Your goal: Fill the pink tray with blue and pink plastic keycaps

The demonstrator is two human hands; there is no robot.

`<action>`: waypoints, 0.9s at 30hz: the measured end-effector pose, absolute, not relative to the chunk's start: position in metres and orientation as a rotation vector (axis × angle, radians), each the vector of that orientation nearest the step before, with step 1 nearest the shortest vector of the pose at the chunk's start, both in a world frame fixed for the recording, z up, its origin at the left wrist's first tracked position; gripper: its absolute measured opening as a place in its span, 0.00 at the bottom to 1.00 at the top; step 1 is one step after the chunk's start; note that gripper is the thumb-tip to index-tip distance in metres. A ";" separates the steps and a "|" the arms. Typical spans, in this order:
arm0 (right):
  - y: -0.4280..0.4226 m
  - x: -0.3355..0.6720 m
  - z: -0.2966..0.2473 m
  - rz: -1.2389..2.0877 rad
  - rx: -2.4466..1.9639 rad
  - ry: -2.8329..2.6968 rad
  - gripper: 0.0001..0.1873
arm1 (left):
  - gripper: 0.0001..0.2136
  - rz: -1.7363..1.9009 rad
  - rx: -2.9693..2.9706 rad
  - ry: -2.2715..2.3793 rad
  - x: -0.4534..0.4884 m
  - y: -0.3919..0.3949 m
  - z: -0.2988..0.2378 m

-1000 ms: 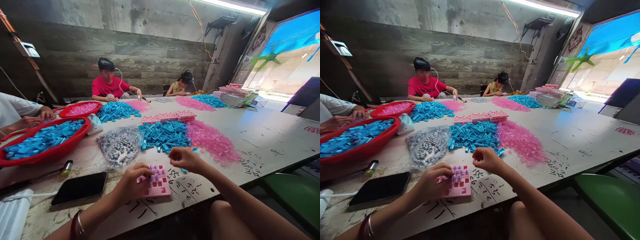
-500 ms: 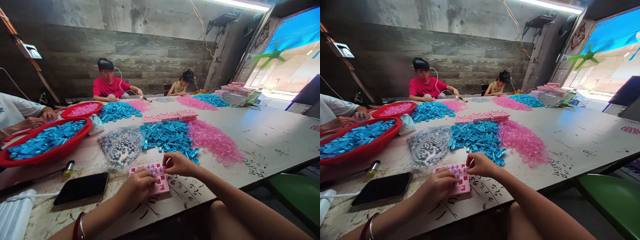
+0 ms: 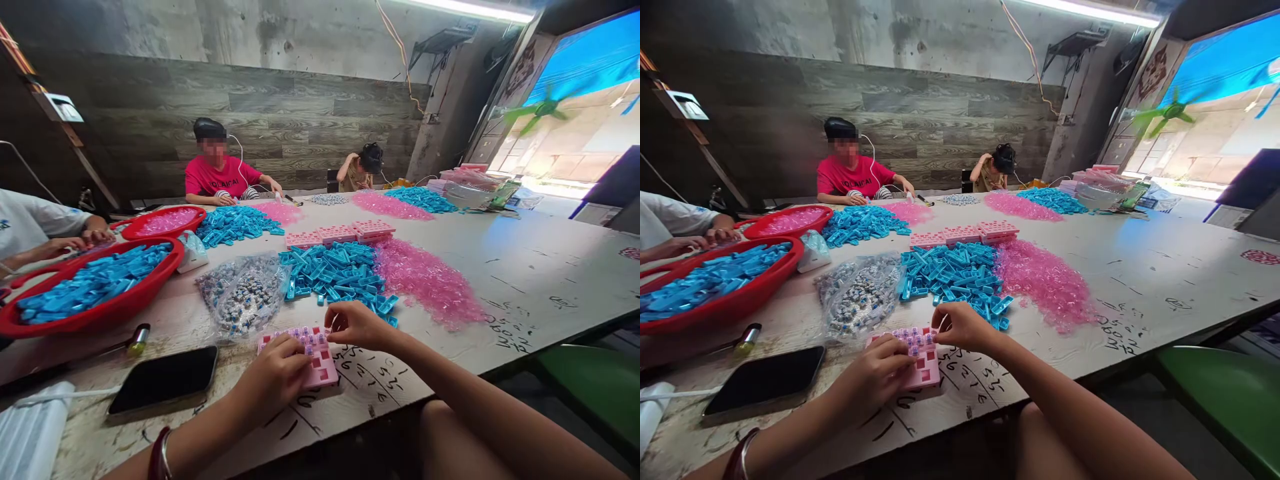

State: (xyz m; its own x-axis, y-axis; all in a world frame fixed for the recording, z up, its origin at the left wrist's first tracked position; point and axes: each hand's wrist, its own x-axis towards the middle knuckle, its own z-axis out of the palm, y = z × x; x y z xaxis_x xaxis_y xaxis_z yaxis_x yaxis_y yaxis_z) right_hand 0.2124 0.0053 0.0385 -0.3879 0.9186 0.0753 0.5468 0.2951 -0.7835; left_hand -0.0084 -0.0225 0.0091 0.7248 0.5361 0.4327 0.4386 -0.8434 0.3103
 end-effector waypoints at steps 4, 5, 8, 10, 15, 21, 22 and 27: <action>0.005 0.213 0.038 0.945 -1.308 -2.030 0.05 | 0.06 0.785 2.773 0.766 -0.008 -0.021 0.008; 0.006 0.214 0.037 0.945 -1.306 -2.031 0.05 | 0.06 0.783 2.783 0.768 -0.008 -0.021 0.007; 0.006 0.214 0.034 0.936 -1.284 -2.044 0.04 | 0.06 0.768 2.812 0.779 -0.008 -0.021 0.007; 0.006 0.214 0.034 0.931 -1.267 -2.053 0.04 | 0.07 0.762 2.822 0.786 -0.008 -0.022 0.008; 0.007 0.215 0.037 0.923 -1.281 -2.053 0.04 | 0.08 0.758 2.810 0.798 -0.008 -0.024 0.008; 0.007 0.218 0.039 0.926 -1.295 -2.042 0.04 | 0.09 0.763 2.798 0.781 -0.007 -0.024 0.010; 0.007 0.218 0.040 0.925 -1.298 -2.041 0.04 | 0.08 0.756 2.786 0.790 -0.007 -0.024 0.010; 0.006 0.217 0.041 0.932 -1.307 -2.034 0.04 | 0.08 0.646 2.725 0.838 -0.009 -0.024 0.016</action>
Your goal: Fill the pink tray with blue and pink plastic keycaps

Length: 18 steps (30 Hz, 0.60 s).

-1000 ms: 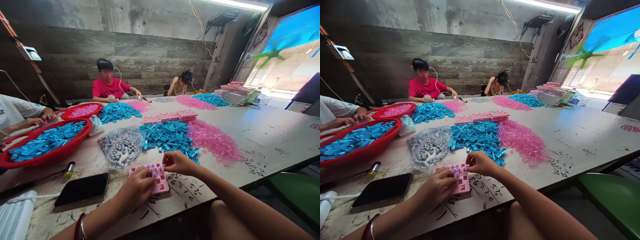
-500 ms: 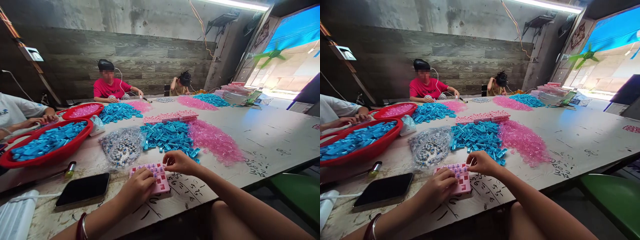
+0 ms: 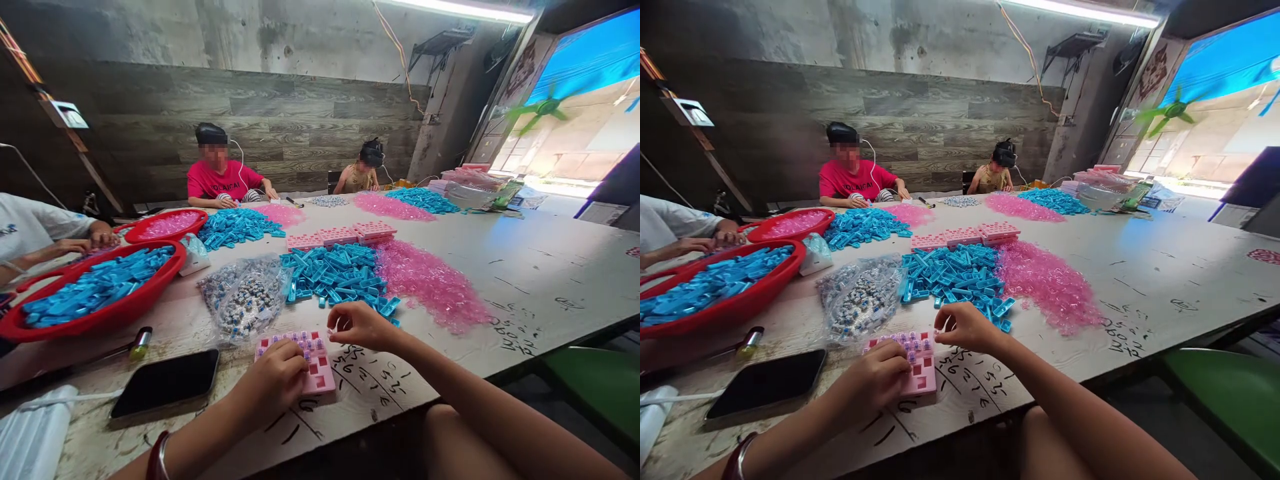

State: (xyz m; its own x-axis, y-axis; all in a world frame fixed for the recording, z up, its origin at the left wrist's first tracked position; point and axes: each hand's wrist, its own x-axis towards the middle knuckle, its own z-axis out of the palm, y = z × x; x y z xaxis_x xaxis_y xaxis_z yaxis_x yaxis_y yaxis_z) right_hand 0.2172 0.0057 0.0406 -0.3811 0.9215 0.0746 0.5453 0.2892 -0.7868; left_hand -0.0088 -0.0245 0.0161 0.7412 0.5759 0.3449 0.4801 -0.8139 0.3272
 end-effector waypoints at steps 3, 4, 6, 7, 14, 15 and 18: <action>0.005 0.217 0.040 0.929 -1.294 -2.041 0.03 | 0.09 0.665 2.721 0.816 -0.010 -0.024 0.015; 0.004 0.216 0.039 0.926 -1.291 -2.043 0.03 | 0.09 0.679 2.728 0.801 -0.010 -0.023 0.014; 0.005 0.217 0.039 0.925 -1.289 -2.044 0.04 | 0.08 0.695 2.746 0.795 -0.010 -0.022 0.011; 0.005 0.217 0.039 0.928 -1.290 -2.043 0.04 | 0.08 0.699 2.755 0.806 -0.010 -0.022 0.009; 0.007 0.220 0.040 0.906 -1.292 -2.045 0.03 | 0.09 0.699 2.805 0.837 -0.010 -0.024 0.011; 0.007 0.221 0.040 0.904 -1.295 -2.046 0.03 | 0.09 0.690 2.816 0.835 -0.010 -0.025 0.012; 0.007 0.220 0.040 0.912 -1.297 -2.042 0.03 | 0.09 0.678 2.836 0.846 -0.009 -0.026 0.016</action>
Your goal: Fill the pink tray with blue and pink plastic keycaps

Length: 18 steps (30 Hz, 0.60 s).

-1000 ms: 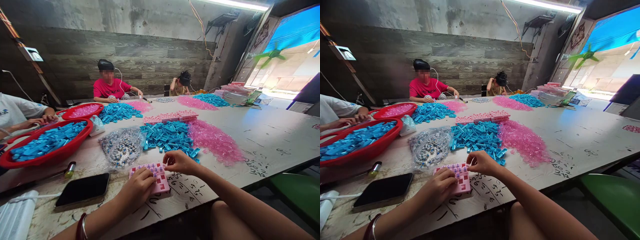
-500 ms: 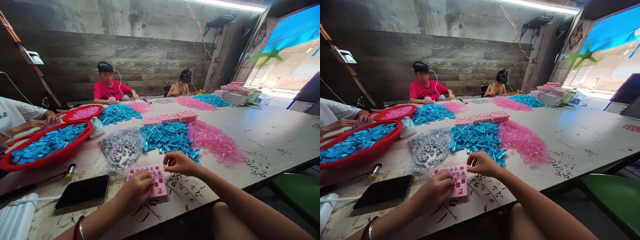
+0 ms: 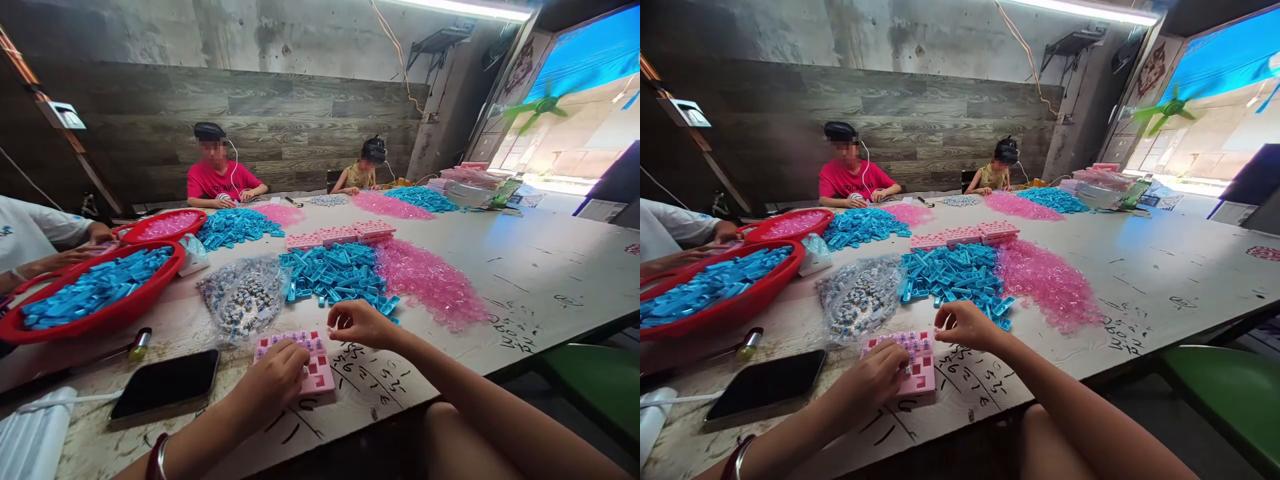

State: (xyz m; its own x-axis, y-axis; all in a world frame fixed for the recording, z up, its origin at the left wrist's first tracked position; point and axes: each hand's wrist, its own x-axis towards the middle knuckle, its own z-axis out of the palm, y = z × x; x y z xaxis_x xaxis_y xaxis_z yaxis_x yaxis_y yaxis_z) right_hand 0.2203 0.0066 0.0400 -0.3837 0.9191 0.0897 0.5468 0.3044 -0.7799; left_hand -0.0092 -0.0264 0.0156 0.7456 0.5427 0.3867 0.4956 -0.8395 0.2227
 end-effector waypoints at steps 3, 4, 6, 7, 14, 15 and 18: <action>0.007 0.220 0.040 0.920 -1.300 -2.037 0.03 | 0.08 0.663 2.829 0.897 -0.009 -0.027 0.019; 0.007 0.220 0.040 0.920 -1.299 -2.037 0.03 | 0.06 0.649 2.835 0.915 -0.009 -0.028 0.021; 0.008 0.221 0.039 0.919 -1.293 -2.037 0.03 | 0.04 0.610 2.857 0.950 -0.009 -0.028 0.023; 0.008 0.221 0.039 0.920 -1.288 -2.037 0.03 | 0.03 0.598 2.870 0.965 -0.010 -0.028 0.024; 0.008 0.223 0.040 0.933 -1.298 -2.025 0.04 | 0.01 0.665 2.856 1.007 -0.011 -0.025 0.022; 0.008 0.223 0.040 0.929 -1.300 -2.027 0.04 | 0.02 0.682 2.846 1.008 -0.010 -0.025 0.020; 0.008 0.223 0.041 0.933 -1.296 -2.031 0.04 | 0.02 0.702 2.837 1.020 -0.010 -0.023 0.017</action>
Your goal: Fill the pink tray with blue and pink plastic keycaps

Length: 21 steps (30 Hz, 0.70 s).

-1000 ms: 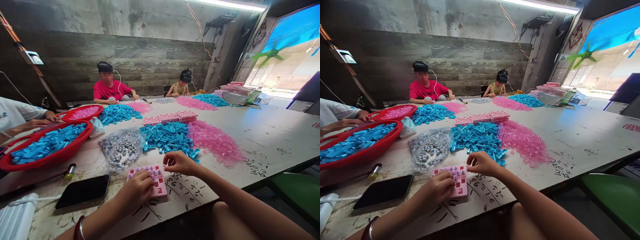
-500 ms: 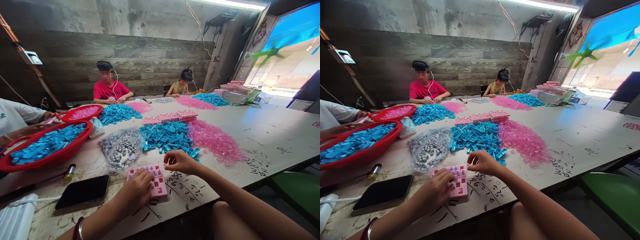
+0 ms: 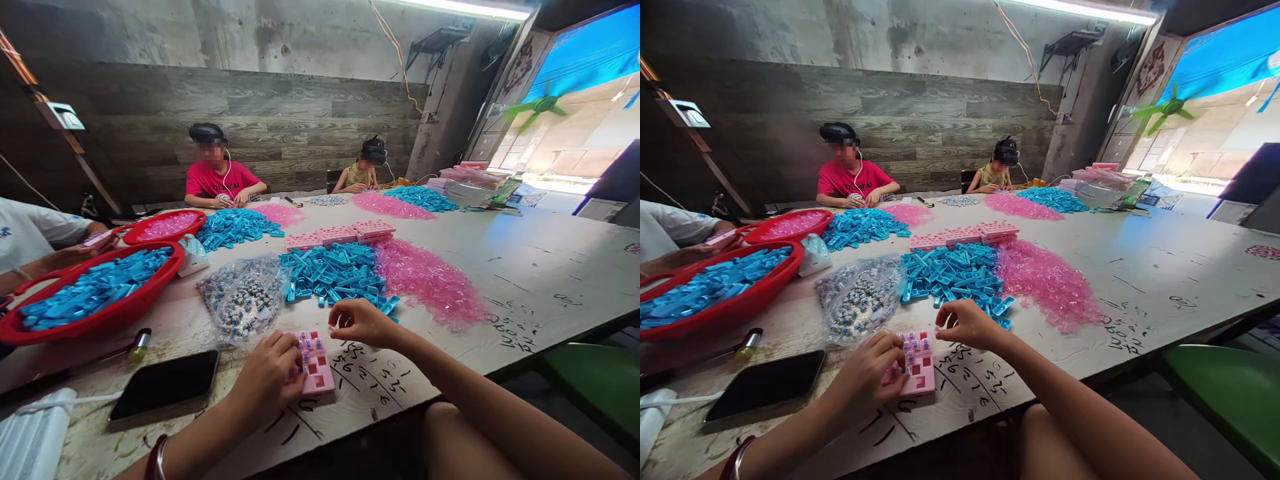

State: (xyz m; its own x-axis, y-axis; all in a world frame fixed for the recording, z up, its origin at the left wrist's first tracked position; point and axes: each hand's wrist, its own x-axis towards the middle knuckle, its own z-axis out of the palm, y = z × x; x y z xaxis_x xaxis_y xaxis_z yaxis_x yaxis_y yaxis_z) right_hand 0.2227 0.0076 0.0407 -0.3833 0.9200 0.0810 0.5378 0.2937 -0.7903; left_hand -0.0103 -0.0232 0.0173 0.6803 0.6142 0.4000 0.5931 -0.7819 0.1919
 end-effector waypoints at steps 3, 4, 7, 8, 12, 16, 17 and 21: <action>0.008 0.223 0.041 0.939 -1.294 -2.025 0.04 | 0.03 0.700 2.843 1.015 -0.011 -0.023 0.018; 0.008 0.223 0.041 0.937 -1.294 -2.025 0.04 | 0.03 0.700 2.838 1.007 -0.011 -0.023 0.019; 0.008 0.223 0.040 0.936 -1.294 -2.028 0.04 | 0.04 0.729 2.828 0.961 -0.013 -0.022 0.022; 0.008 0.224 0.040 0.937 -1.294 -2.029 0.04 | 0.04 0.744 2.833 0.942 -0.013 -0.022 0.022; 0.009 0.224 0.039 0.930 -1.305 -2.029 0.04 | 0.05 0.794 2.906 0.904 -0.014 -0.021 0.021; 0.008 0.224 0.040 0.925 -1.310 -2.017 0.04 | 0.03 0.790 3.088 0.858 -0.012 -0.022 0.020; 0.007 0.224 0.041 0.927 -1.309 -2.014 0.04 | 0.04 0.778 3.138 0.840 -0.012 -0.022 0.020; 0.007 0.224 0.043 0.924 -1.310 -2.008 0.04 | 0.06 0.745 3.310 0.786 -0.011 -0.021 0.020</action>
